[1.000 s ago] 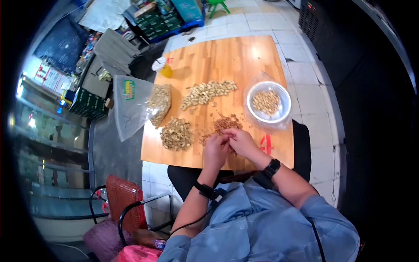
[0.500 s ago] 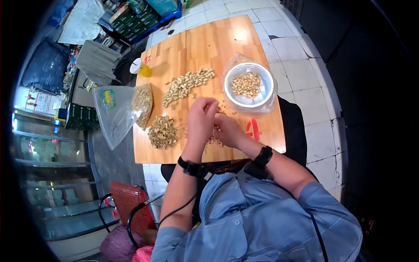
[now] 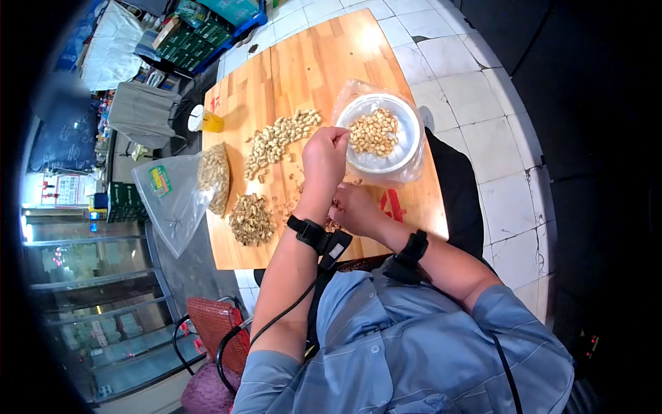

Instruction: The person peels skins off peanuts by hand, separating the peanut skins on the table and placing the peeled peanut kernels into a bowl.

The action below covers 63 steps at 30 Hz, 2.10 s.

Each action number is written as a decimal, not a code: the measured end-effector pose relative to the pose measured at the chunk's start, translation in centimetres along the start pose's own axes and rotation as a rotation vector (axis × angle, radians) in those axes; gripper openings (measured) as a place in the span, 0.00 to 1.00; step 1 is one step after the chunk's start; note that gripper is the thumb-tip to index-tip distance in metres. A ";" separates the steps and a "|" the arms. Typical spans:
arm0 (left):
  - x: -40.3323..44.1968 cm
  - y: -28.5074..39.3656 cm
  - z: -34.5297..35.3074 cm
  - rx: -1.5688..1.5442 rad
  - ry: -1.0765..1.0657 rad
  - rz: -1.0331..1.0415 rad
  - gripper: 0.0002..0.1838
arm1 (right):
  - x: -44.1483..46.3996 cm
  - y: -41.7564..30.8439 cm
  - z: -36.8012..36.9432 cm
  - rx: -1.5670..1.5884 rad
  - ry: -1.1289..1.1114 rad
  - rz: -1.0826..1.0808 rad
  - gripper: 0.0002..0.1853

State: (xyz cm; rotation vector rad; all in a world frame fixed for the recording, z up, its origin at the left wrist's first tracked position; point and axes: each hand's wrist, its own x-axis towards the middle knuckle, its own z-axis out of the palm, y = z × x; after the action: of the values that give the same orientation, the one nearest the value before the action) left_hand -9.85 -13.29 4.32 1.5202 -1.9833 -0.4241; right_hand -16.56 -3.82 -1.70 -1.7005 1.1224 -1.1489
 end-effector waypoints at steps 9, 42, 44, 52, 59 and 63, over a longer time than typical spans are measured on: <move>-1.1 -2.8 -3.8 -0.031 0.039 -0.231 0.07 | 0.7 -0.8 0.4 0.069 -0.154 0.231 0.07; -8.5 -9.0 -7.5 -0.214 0.116 -0.194 0.08 | 5.7 -0.8 3.1 0.501 -0.029 0.484 0.12; -9.9 -9.1 -7.7 -0.210 0.103 -0.194 0.08 | 5.8 -1.0 3.2 0.468 -0.069 0.492 0.10; -14.8 -7.0 -9.4 -0.945 0.066 -0.371 0.07 | 3.1 -3.4 2.5 0.600 -0.234 0.496 0.06; -17.8 -9.2 -7.8 -1.002 0.185 -0.524 0.08 | 1.3 -4.3 4.7 0.537 -0.220 0.406 0.06; -18.7 -8.9 -8.9 -1.087 0.220 -0.507 0.08 | 1.0 -4.5 5.5 0.530 -0.237 0.419 0.06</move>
State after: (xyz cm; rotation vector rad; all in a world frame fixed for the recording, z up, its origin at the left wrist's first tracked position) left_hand 5.56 2.77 1.11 1.1967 -0.8510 -1.2270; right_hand -10.08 -2.72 1.19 -1.0926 0.8707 -0.8521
